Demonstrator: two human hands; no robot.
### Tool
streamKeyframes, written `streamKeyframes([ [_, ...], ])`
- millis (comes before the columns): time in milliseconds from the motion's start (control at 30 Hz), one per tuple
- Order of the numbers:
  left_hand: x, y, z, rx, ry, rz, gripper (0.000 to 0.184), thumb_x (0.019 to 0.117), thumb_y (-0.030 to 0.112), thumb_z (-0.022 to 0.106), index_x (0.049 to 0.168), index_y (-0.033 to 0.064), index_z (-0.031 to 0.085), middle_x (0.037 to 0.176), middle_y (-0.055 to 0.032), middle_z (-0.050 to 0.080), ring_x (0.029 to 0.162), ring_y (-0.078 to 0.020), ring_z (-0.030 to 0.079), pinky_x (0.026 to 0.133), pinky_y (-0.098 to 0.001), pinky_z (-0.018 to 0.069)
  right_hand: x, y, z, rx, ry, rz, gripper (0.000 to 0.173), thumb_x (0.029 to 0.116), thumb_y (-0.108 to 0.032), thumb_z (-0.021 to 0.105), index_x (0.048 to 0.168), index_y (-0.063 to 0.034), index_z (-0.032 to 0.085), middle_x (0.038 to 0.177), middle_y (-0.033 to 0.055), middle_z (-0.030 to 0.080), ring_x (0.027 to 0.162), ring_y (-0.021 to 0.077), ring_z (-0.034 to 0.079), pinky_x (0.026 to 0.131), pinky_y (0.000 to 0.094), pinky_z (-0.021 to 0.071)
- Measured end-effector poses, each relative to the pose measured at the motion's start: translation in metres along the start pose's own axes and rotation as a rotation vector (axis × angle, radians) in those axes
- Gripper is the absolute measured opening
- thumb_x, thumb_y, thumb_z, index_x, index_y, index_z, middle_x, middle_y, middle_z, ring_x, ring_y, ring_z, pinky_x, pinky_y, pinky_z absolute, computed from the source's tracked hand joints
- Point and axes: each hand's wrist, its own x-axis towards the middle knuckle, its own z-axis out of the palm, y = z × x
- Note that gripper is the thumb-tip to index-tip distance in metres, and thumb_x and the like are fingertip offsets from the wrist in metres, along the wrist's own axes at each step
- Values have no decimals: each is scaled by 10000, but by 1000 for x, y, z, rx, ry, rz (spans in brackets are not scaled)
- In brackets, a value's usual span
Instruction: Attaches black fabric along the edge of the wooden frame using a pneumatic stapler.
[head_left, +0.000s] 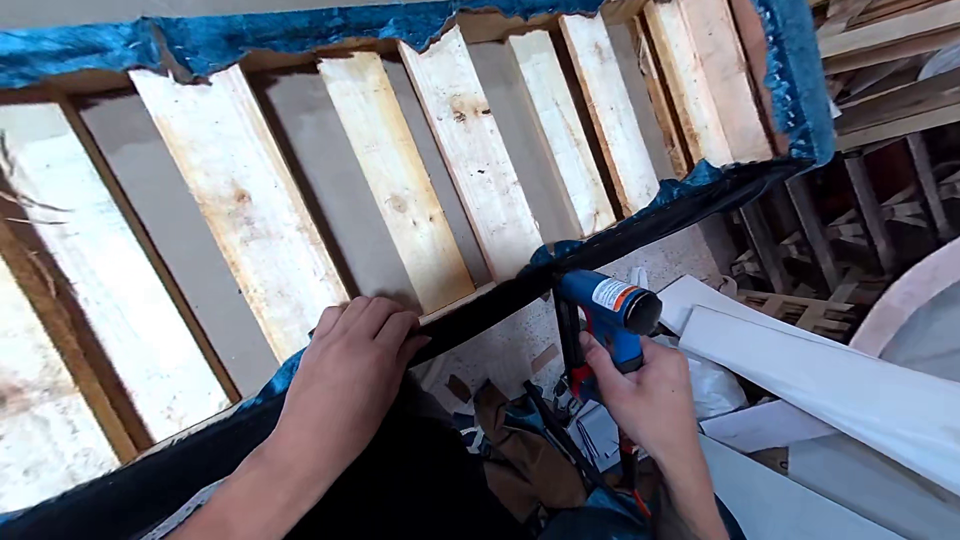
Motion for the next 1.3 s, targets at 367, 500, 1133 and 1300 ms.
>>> streamKeyframes([
  [367, -14, -11, 5, -121, 175, -27, 218, 1009, 347, 648, 1023, 154, 748, 1108, -30, 650, 998, -226, 608, 833, -432, 483, -20, -29, 14, -18, -11, -22, 328, 902, -523, 620, 783, -220, 664, 557, -92, 590, 461, 55, 585, 424, 323, 521],
  [500, -41, -18, -23, -88, 169, -29, 265, 1009, 343, 630, 1086, 109, 727, 1204, -70, 654, 1073, -257, 628, 884, -456, 512, -30, -41, 20, -30, -4, 11, 340, 902, -521, 618, 776, -209, 664, 554, -85, 587, 458, 53, 581, 428, 312, 517],
  [1133, -139, -99, -73, -93, 121, -166, 270, 987, 370, 617, 962, 153, 775, 988, -36, 724, 943, -249, 685, 822, -485, 523, -106, -120, 69, 49, -18, -33, 284, 911, -442, 657, 772, -196, 688, 577, -109, 584, 482, -3, 548, 438, 234, 477],
  [1300, -142, -106, -69, -153, 155, -125, 267, 1003, 335, 611, 954, 132, 776, 988, -39, 732, 958, -232, 693, 823, -419, 565, -136, -151, 88, 77, -24, -80, 256, 922, -402, 663, 786, -189, 703, 594, -114, 595, 499, -26, 547, 443, 207, 465],
])
